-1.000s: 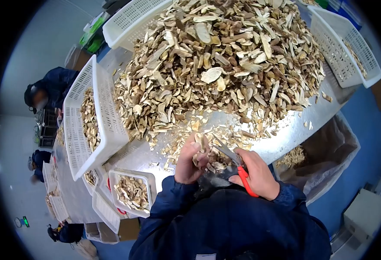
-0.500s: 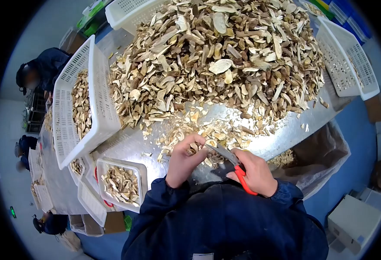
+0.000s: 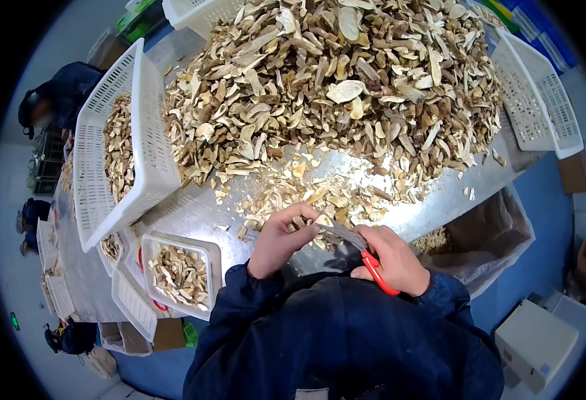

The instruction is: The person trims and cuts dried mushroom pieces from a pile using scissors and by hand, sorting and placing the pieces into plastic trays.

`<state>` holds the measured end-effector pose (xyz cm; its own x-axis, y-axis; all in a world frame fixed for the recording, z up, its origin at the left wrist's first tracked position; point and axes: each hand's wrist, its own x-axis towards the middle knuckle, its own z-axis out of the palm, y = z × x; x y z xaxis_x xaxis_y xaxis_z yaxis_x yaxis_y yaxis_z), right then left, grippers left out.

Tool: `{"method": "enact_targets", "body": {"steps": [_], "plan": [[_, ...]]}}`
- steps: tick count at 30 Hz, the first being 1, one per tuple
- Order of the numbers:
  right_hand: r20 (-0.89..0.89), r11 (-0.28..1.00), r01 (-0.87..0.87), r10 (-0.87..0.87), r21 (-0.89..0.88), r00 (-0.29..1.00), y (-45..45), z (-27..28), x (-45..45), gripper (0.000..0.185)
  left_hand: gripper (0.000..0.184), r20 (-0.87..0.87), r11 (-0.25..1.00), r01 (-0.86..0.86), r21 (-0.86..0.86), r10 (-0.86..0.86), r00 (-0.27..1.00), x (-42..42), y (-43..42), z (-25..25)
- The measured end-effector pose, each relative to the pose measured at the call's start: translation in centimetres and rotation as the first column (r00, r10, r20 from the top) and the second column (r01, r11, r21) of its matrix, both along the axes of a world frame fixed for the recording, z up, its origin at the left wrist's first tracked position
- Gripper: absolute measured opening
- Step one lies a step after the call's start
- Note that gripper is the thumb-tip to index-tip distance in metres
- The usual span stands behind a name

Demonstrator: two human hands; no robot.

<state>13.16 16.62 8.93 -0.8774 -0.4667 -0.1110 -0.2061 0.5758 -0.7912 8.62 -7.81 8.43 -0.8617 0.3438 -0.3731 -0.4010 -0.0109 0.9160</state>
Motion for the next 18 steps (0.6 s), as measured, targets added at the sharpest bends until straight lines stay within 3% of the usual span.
{"method": "enact_targets", "body": {"steps": [3,6,10,13,14,16,18], "plan": [[-0.061,0.999,-0.001,0.004,0.045,0.998,-0.1,-0.3,0.2,0.070,0.015,-0.018,0.997,0.055,-0.051,-0.056,0.998,-0.2,-0.2,0.3],[-0.049,0.999,-0.009,0.011,0.051,0.999,-0.3,-1.1,0.5,0.067,0.016,0.002,1.000,0.013,0.029,-0.013,1.000,0.0,-0.4,-0.6],[0.107,0.998,0.033,-0.039,0.061,0.994,-0.4,-0.7,1.1,0.062,0.016,0.132,0.997,0.060,0.039,-0.064,0.989,0.2,-1.6,-0.8],[0.132,0.997,0.071,-0.068,-0.022,0.989,0.1,-2.1,0.2,0.066,0.020,0.082,0.999,-0.020,0.038,0.017,0.996,1.5,-3.4,-2.2],[0.124,0.993,0.101,-0.092,-0.066,0.988,0.4,-3.1,0.3,0.068,0.021,0.171,0.996,-0.038,0.075,0.024,0.985,1.8,-4.7,-0.9],[0.169,0.970,0.190,-0.164,-0.150,0.972,0.2,-3.6,-0.1,0.066,0.016,0.178,0.926,-0.360,0.117,0.337,0.924,4.1,-7.6,-2.7],[0.104,0.960,0.254,-0.243,-0.114,0.964,-0.2,-4.2,-0.3,0.064,0.021,0.011,0.808,-0.553,-0.205,0.567,0.824,5.8,-11.3,-2.1]]}}
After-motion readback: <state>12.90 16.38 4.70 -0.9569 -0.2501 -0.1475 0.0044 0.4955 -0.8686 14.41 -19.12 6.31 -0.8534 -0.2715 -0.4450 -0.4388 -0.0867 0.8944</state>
